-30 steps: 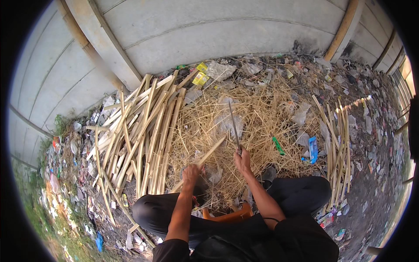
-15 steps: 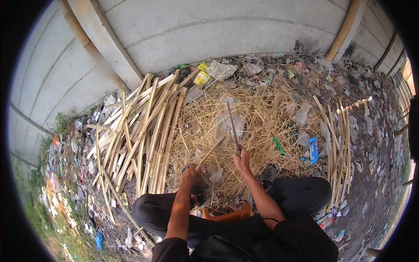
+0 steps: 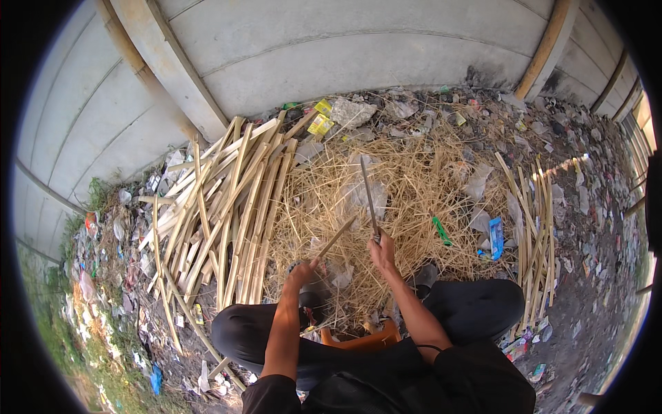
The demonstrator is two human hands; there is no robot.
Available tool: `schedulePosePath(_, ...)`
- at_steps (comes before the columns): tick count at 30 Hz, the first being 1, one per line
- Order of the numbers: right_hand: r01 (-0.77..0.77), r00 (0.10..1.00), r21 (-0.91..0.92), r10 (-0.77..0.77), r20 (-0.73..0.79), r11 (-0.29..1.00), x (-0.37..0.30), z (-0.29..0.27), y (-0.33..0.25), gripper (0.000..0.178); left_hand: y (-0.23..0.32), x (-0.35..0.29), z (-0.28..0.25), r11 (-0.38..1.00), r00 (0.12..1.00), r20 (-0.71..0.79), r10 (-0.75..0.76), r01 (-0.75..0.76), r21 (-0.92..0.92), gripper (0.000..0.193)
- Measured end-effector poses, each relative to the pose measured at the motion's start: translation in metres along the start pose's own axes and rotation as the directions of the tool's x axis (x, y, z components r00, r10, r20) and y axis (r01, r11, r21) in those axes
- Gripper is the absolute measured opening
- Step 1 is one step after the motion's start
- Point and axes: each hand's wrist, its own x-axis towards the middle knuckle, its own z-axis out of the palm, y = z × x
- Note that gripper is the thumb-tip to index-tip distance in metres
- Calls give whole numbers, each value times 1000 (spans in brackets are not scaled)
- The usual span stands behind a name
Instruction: The person sits on a small stool and uses a green utility knife to split long bamboo strips into thinner slats. They repeatedly score the bamboo and then use a machete to split the strips, placing the finished pieces into a pile on the ground.
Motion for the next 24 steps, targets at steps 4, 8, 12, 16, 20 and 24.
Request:
schedulePosePath(4,260,963,97,-250,-101,961,1,3,21,13,22,3,-17,992,984,136,-116,122,-38,75)
schedulePosePath(8,-166,944,-510,286,167,844,-19,-14,82,19,37,-5,-29,997,971,226,-81,78,20,68)
schedulePosePath(12,-202,966,-292,240,101,935,-20,14,42,23,-3,8,-21,987,964,212,-160,163,5,80)
schedulePosePath(16,169,983,22,-167,-80,985,-9,15,1,22,39,-10,-38,970,942,249,-227,242,-33,97)
schedulePosePath(20,-177,983,-269,184,2,947,-17,2,105,14,58,-16,-42,967,927,283,-247,255,10,95)
schedulePosePath(24,-428,875,-281,471,109,859,-19,10,94,12,45,-11,-61,968,935,252,-248,250,25,96)
